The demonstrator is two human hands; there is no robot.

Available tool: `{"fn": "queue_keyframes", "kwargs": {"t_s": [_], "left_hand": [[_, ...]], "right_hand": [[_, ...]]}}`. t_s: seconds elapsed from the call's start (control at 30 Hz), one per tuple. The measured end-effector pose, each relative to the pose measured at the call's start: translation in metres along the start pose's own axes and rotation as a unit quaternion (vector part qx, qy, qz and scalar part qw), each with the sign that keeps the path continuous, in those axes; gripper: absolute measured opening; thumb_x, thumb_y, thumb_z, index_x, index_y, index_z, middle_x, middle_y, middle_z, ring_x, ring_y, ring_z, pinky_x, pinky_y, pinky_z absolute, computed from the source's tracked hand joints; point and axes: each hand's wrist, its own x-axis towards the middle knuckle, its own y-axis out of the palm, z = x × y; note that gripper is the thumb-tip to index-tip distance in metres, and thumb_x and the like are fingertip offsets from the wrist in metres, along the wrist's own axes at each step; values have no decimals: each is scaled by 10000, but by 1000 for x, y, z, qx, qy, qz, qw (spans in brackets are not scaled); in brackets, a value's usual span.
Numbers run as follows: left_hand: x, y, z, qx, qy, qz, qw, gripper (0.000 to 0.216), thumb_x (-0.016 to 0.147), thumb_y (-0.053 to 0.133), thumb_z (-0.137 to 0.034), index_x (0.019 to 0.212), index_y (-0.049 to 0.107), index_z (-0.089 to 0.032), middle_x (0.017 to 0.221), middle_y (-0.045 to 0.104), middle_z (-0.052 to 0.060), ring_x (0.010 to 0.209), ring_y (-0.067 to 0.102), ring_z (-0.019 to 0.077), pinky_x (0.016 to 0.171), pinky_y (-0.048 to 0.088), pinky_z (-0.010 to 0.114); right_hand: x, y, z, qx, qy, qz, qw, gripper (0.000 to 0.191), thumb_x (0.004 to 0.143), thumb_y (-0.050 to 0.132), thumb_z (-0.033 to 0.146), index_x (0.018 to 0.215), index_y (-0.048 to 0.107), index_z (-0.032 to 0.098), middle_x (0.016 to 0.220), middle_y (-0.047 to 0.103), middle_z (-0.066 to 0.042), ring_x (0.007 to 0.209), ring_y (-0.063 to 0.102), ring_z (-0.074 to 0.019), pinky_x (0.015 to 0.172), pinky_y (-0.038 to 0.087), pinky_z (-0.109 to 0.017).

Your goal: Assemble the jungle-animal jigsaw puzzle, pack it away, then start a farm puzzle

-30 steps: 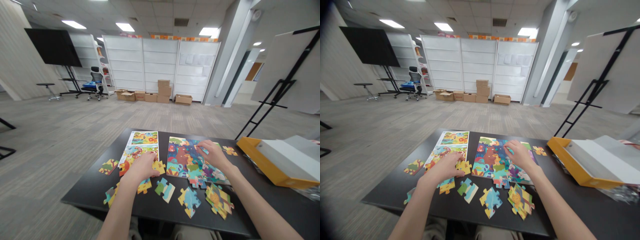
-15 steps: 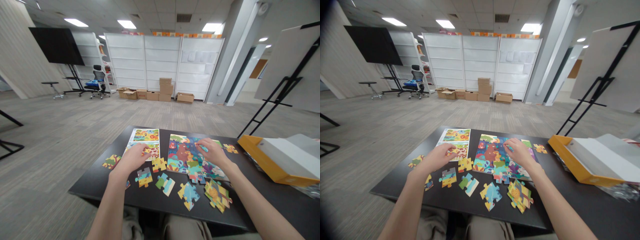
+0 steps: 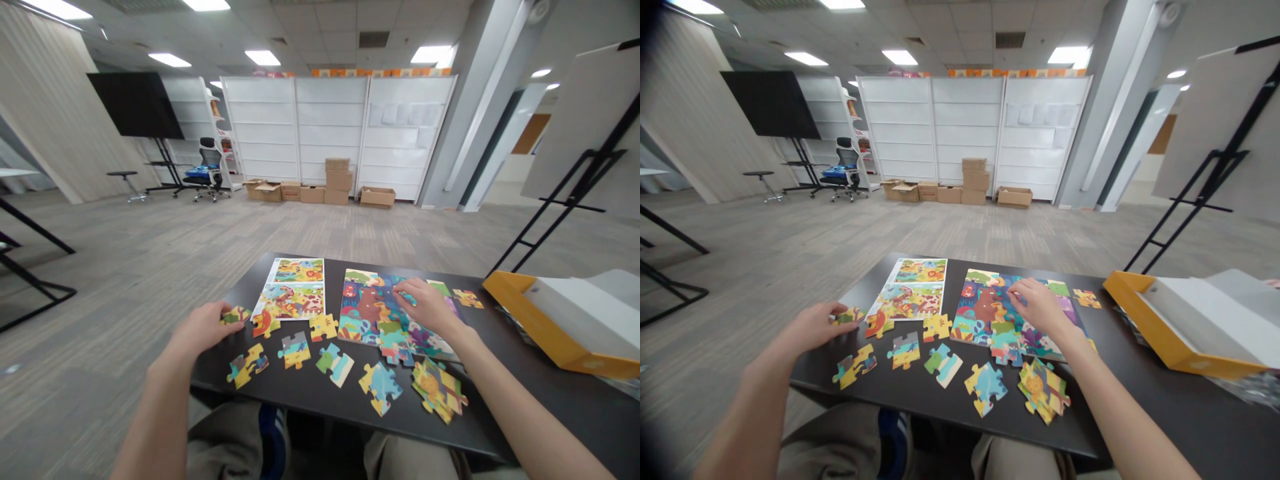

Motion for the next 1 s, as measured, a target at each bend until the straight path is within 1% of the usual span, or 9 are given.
{"fn": "queue_keyframes", "kwargs": {"t_s": [0.13, 0.23, 0.3, 0.37, 0.43, 0.57, 0.77, 0.87, 1.0], "left_hand": [[-2, -4, -2, -1, -19, -24, 1000, 697, 711, 636, -614, 1230, 634, -150, 1238, 704, 164, 1102, 667, 354, 852, 519, 378], [-7, -13, -11, 10, -14, -77, 997, 673, 749, 631, -529, 1293, 578, -136, 1265, 682, 181, 1117, 656, 365, 892, 513, 410], [-13, -19, -27, -4, 24, -126, 992, 653, 783, 608, -488, 1334, 536, -145, 1280, 671, 168, 1125, 654, 352, 934, 507, 420], [-19, -21, -50, -43, 114, -162, 979, 651, 793, 609, -447, 1366, 500, -157, 1337, 636, 149, 1183, 631, 322, 1012, 482, 401], [-24, -18, -78, -81, 218, -150, 961, 643, 806, 605, -377, 1400, 464, -174, 1376, 610, 129, 1219, 613, 294, 1038, 477, 385], [-33, -6, -135, -130, 328, -125, 927, 638, 826, 607, -264, 1436, 426, -223, 1415, 574, 110, 1281, 573, 272, 1075, 466, 400], [-43, 6, -197, -166, 401, -83, 897, 692, 812, 644, -192, 1457, 400, -244, 1423, 561, 104, 1289, 572, 266, 1074, 477, 403], [-45, 9, -222, -173, 431, -89, 881, 683, 812, 656, -185, 1448, 413, -250, 1429, 557, 103, 1304, 557, 271, 1080, 469, 419], [-47, 15, -251, -163, 435, -105, 879, 659, 827, 673, -229, 1440, 431, -237, 1382, 602, 118, 1271, 579, 295, 1064, 470, 452]], "right_hand": [[0, 0, -1, -4, 5, -2, 1000, 163, 970, 553, 236, 888, 692, 213, 893, 749, -83, 839, 686, -240, 758, 528, -354], [0, -2, -1, -7, 8, 0, 1000, 177, 976, 544, 250, 890, 695, 215, 895, 751, -87, 848, 684, -244, 762, 527, -359], [2, -4, 2, -1, 10, 1, 1000, 192, 982, 537, 262, 888, 698, 216, 902, 752, -91, 854, 684, -247, 775, 525, -368], [3, -5, 5, 13, 17, 2, 1000, 201, 987, 531, 269, 891, 701, 218, 909, 753, -93, 869, 684, -249, 791, 523, -373], [5, -7, 9, 32, 31, 8, 999, 197, 983, 535, 277, 902, 706, 223, 909, 753, -90, 878, 686, -248, 796, 522, -372], [5, -11, 12, 76, 66, 49, 994, 206, 969, 549, 305, 905, 725, 219, 848, 746, -69, 780, 680, -215, 733, 509, -336], [7, -19, 17, 182, 137, 102, 968, 245, 952, 573, 362, 874, 737, 197, 767, 725, -43, 646, 622, -165, 609, 451, -280], [10, -21, 24, 246, 159, 116, 949, 295, 956, 575, 429, 876, 738, 197, 746, 710, -26, 628, 589, -150, 595, 433, -270], [10, -20, 33, 350, 168, 152, 909, 310, 928, 612, 482, 924, 738, 199, 786, 711, -24, 654, 583, -151, 588, 438, -262]]}}
